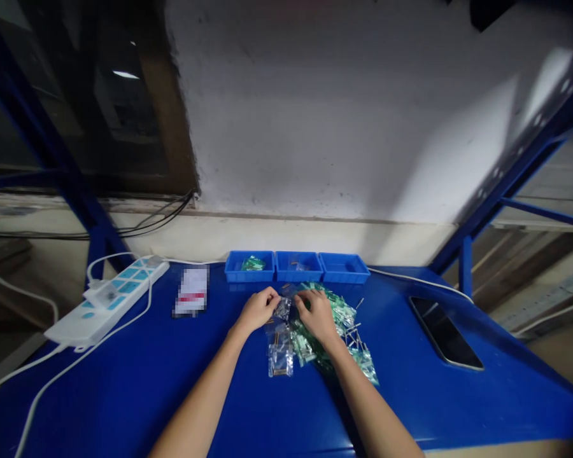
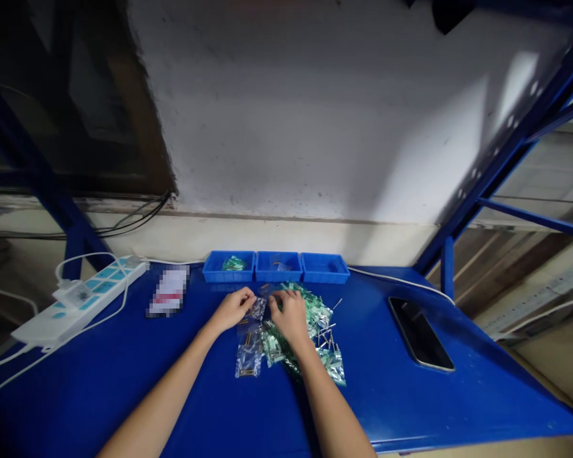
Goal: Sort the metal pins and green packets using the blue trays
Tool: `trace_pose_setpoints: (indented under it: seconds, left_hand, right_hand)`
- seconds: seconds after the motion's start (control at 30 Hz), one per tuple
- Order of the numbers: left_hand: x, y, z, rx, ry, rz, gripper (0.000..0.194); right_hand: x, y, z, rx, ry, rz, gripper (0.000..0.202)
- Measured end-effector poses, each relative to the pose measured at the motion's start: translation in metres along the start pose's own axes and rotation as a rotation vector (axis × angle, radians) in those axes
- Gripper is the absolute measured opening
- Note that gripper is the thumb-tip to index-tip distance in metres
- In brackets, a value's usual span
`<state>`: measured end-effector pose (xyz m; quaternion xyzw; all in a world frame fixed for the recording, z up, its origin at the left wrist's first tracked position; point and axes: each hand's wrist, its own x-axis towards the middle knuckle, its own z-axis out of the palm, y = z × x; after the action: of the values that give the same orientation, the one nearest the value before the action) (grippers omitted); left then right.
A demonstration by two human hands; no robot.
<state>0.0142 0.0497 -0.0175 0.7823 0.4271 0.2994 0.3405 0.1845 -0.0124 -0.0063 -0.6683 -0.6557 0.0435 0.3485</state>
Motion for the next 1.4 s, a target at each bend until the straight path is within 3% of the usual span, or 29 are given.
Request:
trace_pose_setpoints:
  seconds: [0.2, 0.87, 1.4]
  left_hand:
    - [0.007, -0.003, 0.003, -0.017, 0.078, 0.01, 0.022]
    - [0.002, -0.005, 0.002, -0.032, 0.1, 0.006, 0.022]
    - [0.006, -0.006, 0.0, -0.022, 0.114, -0.019, 0.025]
  right_hand:
    - [0.001, 0.002, 0.002, 0.005, 0.003, 0.015, 0.023]
    - [-0.002, -0.003, 0.003, -0.135, -0.01, 0.024, 0.023]
    - [0.005, -0.001, 0.005, -0.056, 0.003, 0.072, 0.021]
